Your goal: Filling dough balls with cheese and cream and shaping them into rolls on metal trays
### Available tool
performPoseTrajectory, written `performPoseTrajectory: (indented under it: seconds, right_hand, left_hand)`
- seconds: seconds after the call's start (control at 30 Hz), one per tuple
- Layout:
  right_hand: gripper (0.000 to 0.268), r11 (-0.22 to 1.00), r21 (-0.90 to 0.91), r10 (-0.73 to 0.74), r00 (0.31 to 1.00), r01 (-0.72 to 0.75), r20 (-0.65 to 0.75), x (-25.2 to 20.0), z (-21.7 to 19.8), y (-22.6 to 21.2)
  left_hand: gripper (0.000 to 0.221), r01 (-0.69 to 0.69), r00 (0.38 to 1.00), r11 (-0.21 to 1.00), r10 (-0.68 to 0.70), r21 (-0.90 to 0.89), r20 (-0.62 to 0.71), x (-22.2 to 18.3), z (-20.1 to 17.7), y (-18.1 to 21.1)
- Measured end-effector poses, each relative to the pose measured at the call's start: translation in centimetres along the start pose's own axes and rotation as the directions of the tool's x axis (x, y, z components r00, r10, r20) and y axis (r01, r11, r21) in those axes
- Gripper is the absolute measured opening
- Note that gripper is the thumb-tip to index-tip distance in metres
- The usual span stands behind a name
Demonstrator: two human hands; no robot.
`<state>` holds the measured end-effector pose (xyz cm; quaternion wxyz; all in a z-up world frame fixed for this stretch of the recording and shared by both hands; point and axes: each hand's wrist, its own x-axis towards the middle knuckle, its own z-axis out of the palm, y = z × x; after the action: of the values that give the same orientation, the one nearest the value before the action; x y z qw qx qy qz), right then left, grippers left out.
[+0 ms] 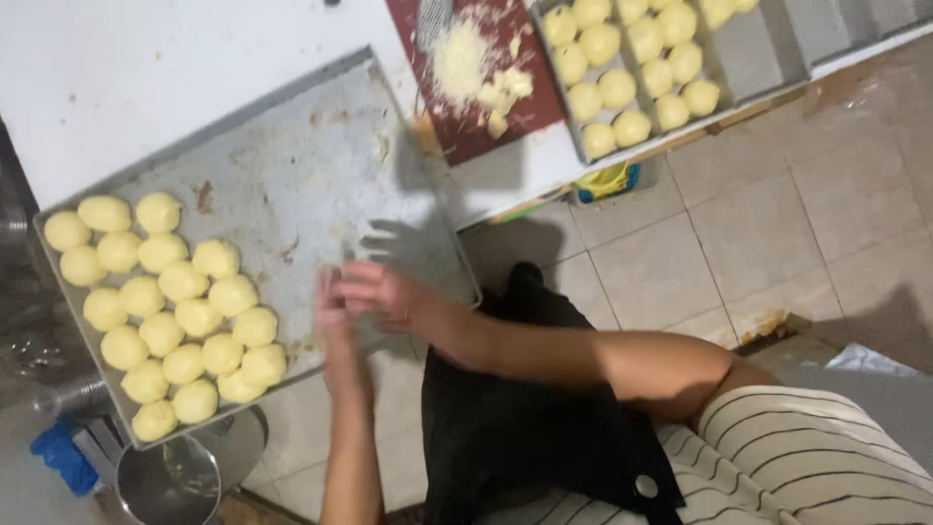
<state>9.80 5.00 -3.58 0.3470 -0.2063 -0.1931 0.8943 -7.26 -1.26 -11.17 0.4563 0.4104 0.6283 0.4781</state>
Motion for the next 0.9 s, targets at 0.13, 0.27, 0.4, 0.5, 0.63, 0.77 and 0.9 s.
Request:
performPoseTrajectory:
  seconds: [0.13, 0.27, 0.4, 0.5, 0.63, 0.77, 0.9]
  right_hand:
    - [0.073, 0.177, -0.803, -0.397, 0.788, 0.569, 0.471, -3.7, 1.4, -0.4]
    - [0.086, -0.13, -0.847, -0.284, 0.799, 0.516, 0.531, -2.7, -2.3, -1.1]
    - [0.074, 0.482, -0.87, -0.117, 0.992, 0.102, 0.052, -1.1, -7.1, -1.2]
    - [0.078, 0.955, -0.044, 0.269, 0.917, -0.294, -0.293, -1.6, -6.2, -2.4]
    - [0.093, 0.924, 0.276, 0.248, 0.965, -0.263, 0.088, -3.2, -3.9, -3.2]
    - [0.083, 0.823, 0.516, 0.136, 0.964, -0.239, 0.229, -1.8, -4.0, -3.3]
    - [0.062, 0.953, 0.302, -0.141, 0.935, 0.038, 0.327, -1.7, -0.5, -7.8]
  left_hand:
    - [0.045, 0.072, 0.929, -0.207, -0.343, -0.976, 0.142, -3.0, 6.5, 9.8]
    - [0.051, 0.341, 0.888, 0.314, -0.417, -0.886, 0.194, -5.7, 9.9, 12.7]
    - [0.08, 0.326, 0.945, 0.846, -0.283, -0.423, 0.163, -8.3, 9.7, 15.0]
    - [0.043, -0.135, 0.978, 0.971, 0.099, 0.197, 0.183, -9.4, 8.0, 15.6]
    - [0.046, -0.544, 0.824, 0.621, 0.269, 0.563, 0.499, -6.7, 7.6, 12.8]
    - [0.059, -0.681, 0.732, 0.293, 0.304, 0.671, 0.61, -5.4, 5.9, 8.6]
    - [0.042, -0.645, 0.714, 0.64, 0.309, 0.417, 0.629, -4.8, 1.2, 10.2]
